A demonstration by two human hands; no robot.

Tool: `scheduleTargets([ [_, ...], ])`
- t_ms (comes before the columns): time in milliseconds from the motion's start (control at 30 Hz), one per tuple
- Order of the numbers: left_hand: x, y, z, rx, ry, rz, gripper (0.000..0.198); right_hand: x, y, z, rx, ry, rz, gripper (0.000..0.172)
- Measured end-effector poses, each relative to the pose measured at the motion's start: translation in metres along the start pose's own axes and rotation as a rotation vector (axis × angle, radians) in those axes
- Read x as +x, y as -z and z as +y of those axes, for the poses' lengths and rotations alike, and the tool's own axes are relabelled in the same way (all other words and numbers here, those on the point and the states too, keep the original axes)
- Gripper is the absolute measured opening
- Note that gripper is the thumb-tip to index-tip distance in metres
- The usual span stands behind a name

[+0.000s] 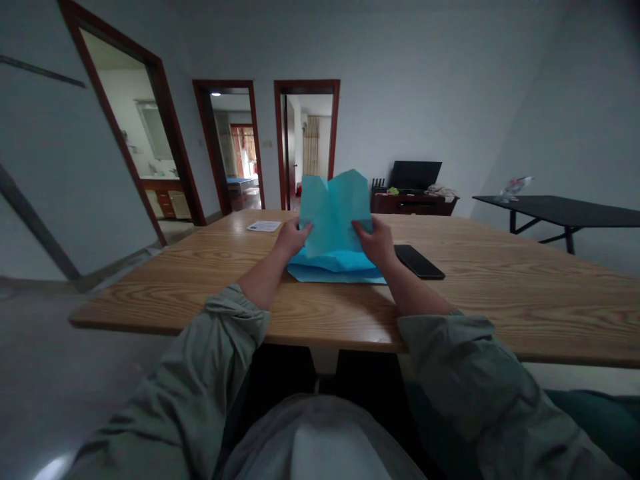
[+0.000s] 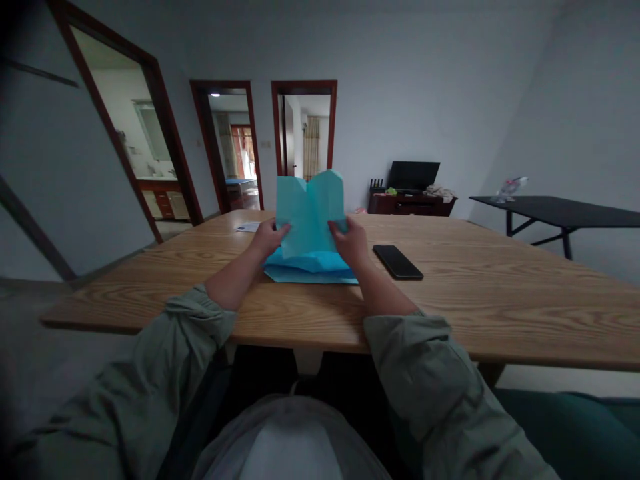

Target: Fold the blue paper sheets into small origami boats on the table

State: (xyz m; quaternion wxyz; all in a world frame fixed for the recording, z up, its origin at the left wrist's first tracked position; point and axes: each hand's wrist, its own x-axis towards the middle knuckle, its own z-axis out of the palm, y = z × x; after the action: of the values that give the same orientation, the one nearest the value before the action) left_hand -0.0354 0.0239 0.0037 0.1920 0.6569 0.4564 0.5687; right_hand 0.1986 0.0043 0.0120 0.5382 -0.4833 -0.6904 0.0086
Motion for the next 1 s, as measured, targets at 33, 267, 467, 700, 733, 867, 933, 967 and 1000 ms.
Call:
scheduleTargets([
  [33, 0.004, 0.007, -0.006, -0.023, 0.010, 0.027, 0.030, 0.004, 0.004, 0.010, 0.042, -0.057, 0.029, 0.045],
  [267, 0.011, 0.040, -0.046, -0.105, 0.338, -0.087, 0.032, 0.012, 0.008, 0.080, 0.007, -0.417, -0.131, 0.046],
  [467, 0.004, 0.038, -0.054, 0.265, 0.321, -0.286, 0.030, 0.005, 0.002, 0.090, -0.468, -0.346, -0.497, 0.037],
  [700, 0.005, 0.033, -0.054, 0.397, 0.300, -0.213, 0.037, 0.004, 0.007, 0.088, -0.657, -0.381, -0.516, 0.059],
  [733, 0.005, 0.034, -0.054, 0.407, 0.313, -0.200, 0.038, 0.004, 0.008, 0.087, -0.665, -0.384, -0.502, 0.062],
  [867, 0.004, 0.033, -0.048, 0.343, 0.356, -0.223, 0.045, 0.007, 0.007, 0.083, -0.568, -0.386, -0.445, 0.057],
  [933, 0.003, 0.031, -0.045, 0.303, 0.361, -0.230, 0.049, 0.009, 0.006, 0.083, -0.452, -0.433, -0.409, 0.055],
  [967, 0.003, 0.029, -0.044, 0.293, 0.356, -0.237, 0.051, 0.009, 0.006, 0.083, -0.386, -0.471, -0.387, 0.055],
  [1000, 0.002, 0.028, -0.042, 0.295, 0.350, -0.252, 0.053, 0.010, 0.005, 0.083, -0.315, -0.512, -0.369, 0.054],
])
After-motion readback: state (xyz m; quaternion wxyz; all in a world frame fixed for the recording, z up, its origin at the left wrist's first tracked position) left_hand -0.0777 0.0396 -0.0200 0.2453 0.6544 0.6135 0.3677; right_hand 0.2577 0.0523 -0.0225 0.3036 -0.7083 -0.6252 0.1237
